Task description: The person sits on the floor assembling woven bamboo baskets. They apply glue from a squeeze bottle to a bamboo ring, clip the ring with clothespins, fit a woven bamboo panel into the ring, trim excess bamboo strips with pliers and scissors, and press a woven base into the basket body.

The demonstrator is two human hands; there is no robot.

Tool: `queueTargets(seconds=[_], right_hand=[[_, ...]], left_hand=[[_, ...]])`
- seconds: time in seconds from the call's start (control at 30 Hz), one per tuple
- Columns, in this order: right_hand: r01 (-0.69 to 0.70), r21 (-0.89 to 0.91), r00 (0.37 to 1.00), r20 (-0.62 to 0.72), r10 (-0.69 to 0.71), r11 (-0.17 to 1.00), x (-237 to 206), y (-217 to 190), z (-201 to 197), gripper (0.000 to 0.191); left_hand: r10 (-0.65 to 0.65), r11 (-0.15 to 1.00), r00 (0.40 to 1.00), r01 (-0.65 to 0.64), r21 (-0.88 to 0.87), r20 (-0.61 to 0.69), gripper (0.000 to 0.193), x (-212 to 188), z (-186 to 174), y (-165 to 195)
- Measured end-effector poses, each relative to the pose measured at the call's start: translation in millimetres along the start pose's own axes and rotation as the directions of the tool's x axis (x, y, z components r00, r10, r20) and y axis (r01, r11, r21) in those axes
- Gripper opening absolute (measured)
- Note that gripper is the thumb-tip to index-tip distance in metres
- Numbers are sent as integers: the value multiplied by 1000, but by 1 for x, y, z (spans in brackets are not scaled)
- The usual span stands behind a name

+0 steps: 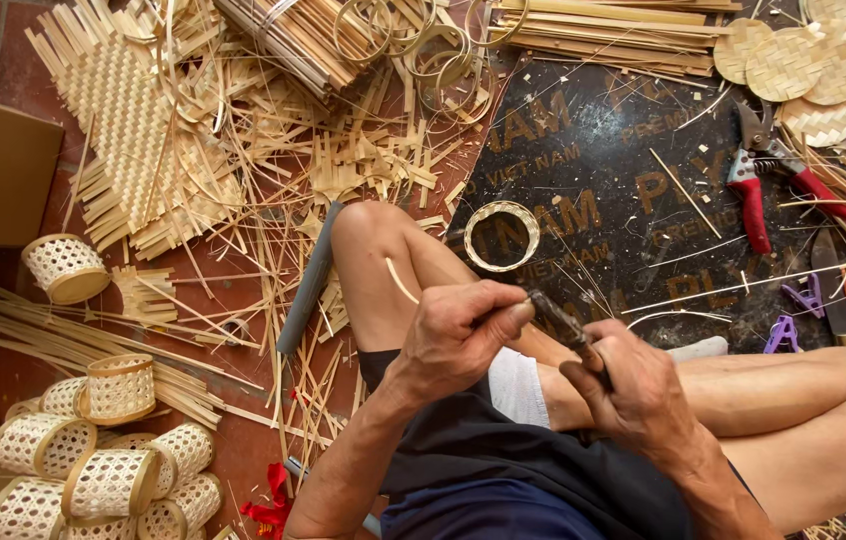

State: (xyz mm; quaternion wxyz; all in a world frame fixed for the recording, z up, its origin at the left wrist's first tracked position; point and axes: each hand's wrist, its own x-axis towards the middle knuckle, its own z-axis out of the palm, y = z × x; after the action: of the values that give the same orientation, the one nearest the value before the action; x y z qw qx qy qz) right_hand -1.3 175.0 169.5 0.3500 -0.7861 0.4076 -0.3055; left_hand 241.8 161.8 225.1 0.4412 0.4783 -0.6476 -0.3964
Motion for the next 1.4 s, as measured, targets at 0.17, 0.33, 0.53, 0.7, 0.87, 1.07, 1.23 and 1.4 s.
queueTargets(seconds=[0.17, 0.33, 0.53, 0.7, 0.87, 1.07, 1.23, 1.4], right_hand=[[-233, 471, 958, 263, 117, 851, -9, 11, 13, 13], [-34, 460, 985, 166, -48, 887, 5, 1, 17, 14], [45, 170, 997, 48, -54, 984, 1, 19, 23, 13], [-454, 597, 886, 383, 262, 662, -8, 38, 26, 7], [68, 91, 996, 51, -73, 993, 6, 24, 26, 15], [-121, -32, 989, 81, 123, 992, 10, 20, 21, 19], [-418, 738, 905, 393, 166, 530, 1, 37, 19, 31], [-406, 849, 911, 347, 222, 338, -18, 39, 0, 39]], left_hand=[[82, 996, 996, -84, 37, 46, 8, -10, -9, -3], [51, 997, 998, -53, 58, 33, 9, -16, -18, -4], [65, 996, 997, -67, 50, 49, 13, -7, -16, -13], [23, 998, 996, -28, 63, 86, 15, -6, -18, -18], [64, 996, 997, -66, 57, 46, 17, -7, -22, -22], [-3, 1000, 991, 3, 0, 132, 22, 10, -25, -24], [-133, 991, 966, 128, 38, 222, 24, 16, -13, -31], [96, 994, 970, -106, 34, 225, 19, 11, -22, -43]])
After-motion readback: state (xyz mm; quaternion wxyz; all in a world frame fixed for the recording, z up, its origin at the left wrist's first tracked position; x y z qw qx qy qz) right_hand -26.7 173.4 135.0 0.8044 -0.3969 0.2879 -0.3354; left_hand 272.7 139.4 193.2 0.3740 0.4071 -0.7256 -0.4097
